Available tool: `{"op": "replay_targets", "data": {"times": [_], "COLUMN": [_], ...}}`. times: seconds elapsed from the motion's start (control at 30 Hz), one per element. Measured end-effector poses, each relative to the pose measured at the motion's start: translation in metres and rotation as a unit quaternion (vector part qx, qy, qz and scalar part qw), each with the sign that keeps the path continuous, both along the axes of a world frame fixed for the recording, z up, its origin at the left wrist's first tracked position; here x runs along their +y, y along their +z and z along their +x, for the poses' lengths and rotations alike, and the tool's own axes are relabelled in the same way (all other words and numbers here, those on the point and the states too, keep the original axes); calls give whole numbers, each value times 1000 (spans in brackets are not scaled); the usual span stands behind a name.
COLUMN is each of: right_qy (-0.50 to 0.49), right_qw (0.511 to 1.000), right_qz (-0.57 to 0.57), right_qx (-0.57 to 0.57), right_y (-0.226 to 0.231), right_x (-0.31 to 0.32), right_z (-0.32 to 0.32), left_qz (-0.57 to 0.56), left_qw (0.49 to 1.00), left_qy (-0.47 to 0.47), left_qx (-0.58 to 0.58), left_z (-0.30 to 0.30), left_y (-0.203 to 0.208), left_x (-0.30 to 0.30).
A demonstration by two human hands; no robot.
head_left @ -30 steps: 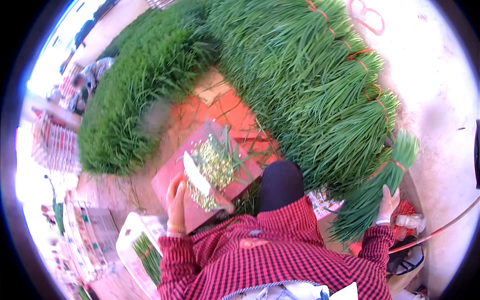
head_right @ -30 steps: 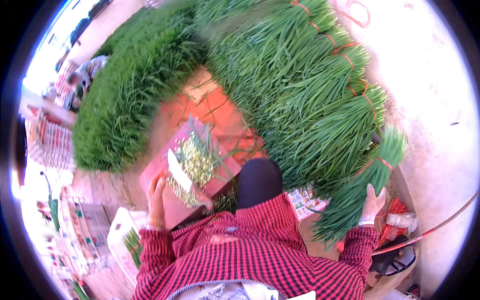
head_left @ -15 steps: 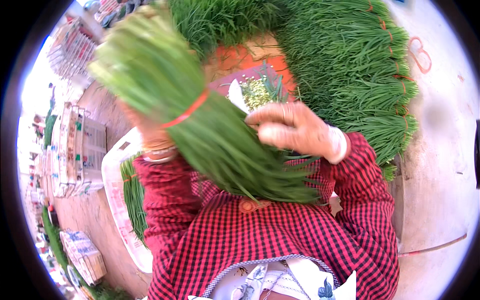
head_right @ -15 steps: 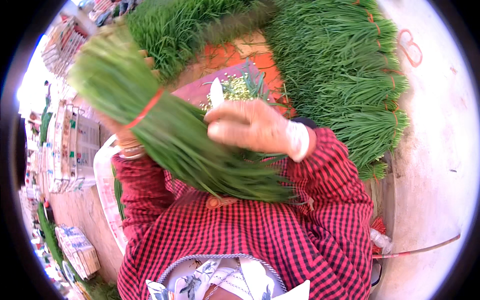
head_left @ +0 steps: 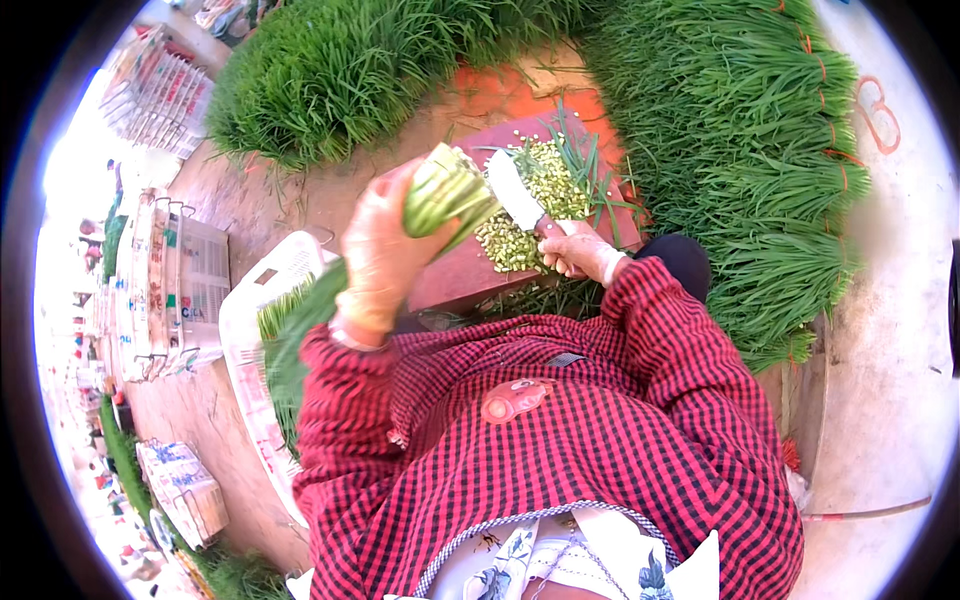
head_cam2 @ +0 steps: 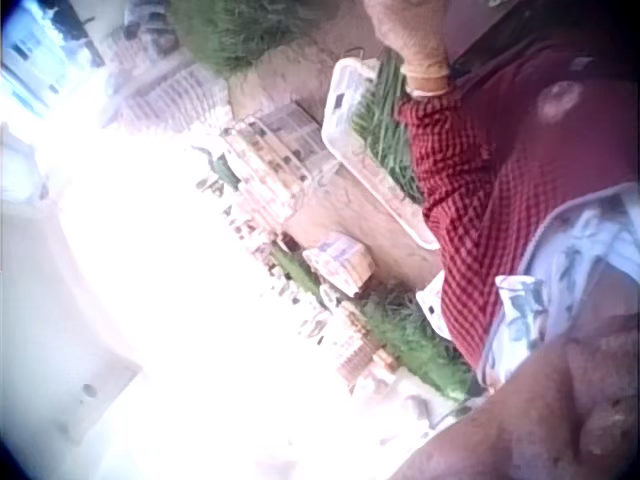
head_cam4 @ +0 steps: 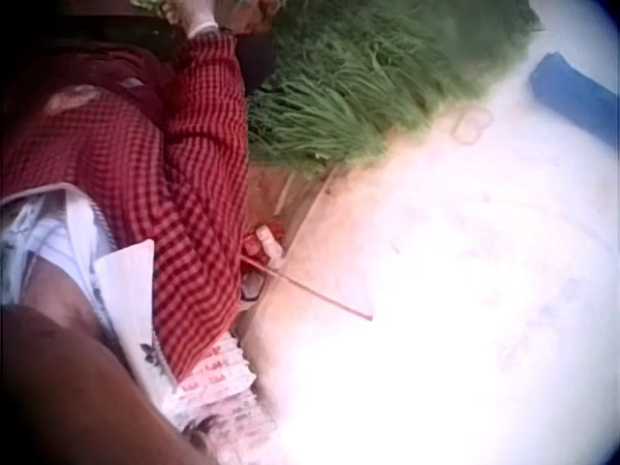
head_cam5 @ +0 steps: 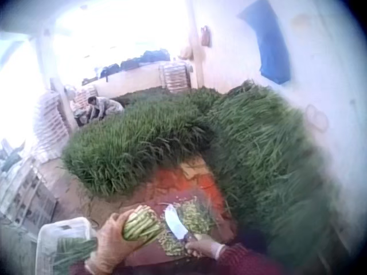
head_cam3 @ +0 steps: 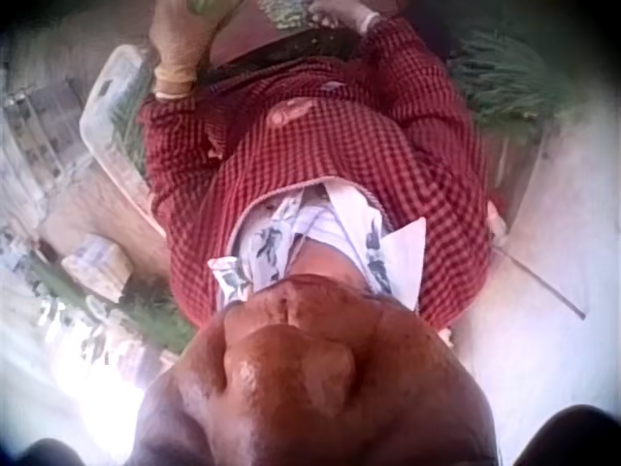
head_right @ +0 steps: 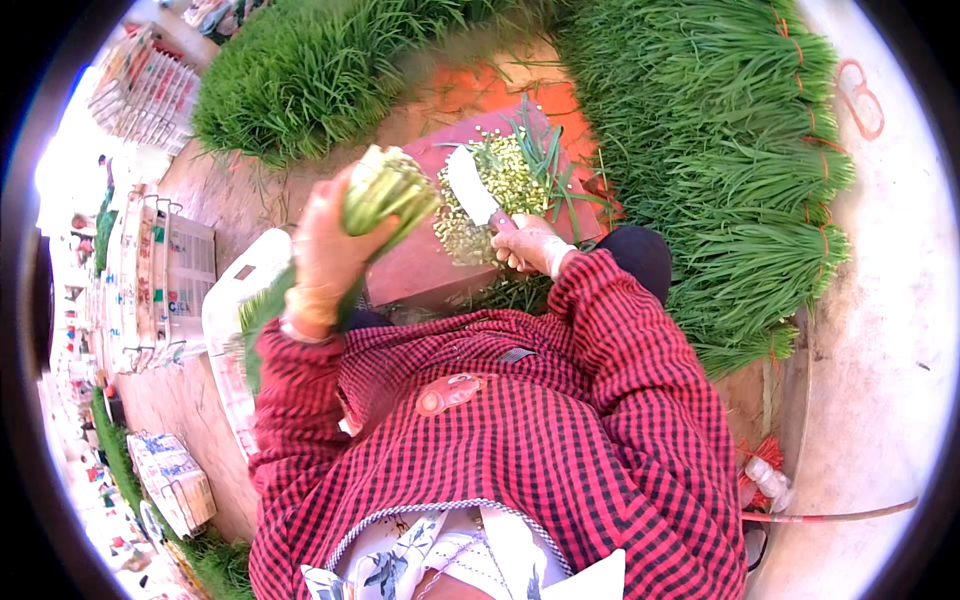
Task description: The person trims the root ends of bundles of chives using a knife, removes loose leaves by hand, and places the finished bundles into a plastic crate.
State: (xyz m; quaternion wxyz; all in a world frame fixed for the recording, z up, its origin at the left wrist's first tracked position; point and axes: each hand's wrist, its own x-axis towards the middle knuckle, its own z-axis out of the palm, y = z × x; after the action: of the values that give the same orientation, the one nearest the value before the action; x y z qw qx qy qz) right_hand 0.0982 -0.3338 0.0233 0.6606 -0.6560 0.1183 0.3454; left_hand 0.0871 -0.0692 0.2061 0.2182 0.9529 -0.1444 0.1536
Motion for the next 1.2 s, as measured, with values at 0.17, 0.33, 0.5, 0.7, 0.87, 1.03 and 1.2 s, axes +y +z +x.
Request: {"op": "replay_targets", "data": {"times": [0.17,0.33,0.5,0.7,0.87,1.03,1.2], "right_qy": [-50,37,23,116,203,252,252], "right_qw": [974,872,849,817,836,827,810], "right_qz": [-143,-363,-332,-405,-438,-441,-456], "right_qx": [-170,-325,-411,-393,-262,-242,-268], "right_y": [38,79,102,82,94,118,123], "right_x": [-25,-42,-26,-18,-16,-23,-14], "right_z": [-34,-57,-74,-68,-66,-64,-61], "left_qz": [76,50,47,140,195,219,204], "left_qw": [983,981,959,923,913,920,930], "left_qy": [65,-9,-6,29,17,3,-9], "left_qx": [151,186,279,358,357,326,305], "left_z": [28,55,78,70,62,53,55], "left_y": [-143,-133,-128,-128,-121,-122,-132], "left_x": [-39,-43,-41,-58,-66,-66,-61]}}
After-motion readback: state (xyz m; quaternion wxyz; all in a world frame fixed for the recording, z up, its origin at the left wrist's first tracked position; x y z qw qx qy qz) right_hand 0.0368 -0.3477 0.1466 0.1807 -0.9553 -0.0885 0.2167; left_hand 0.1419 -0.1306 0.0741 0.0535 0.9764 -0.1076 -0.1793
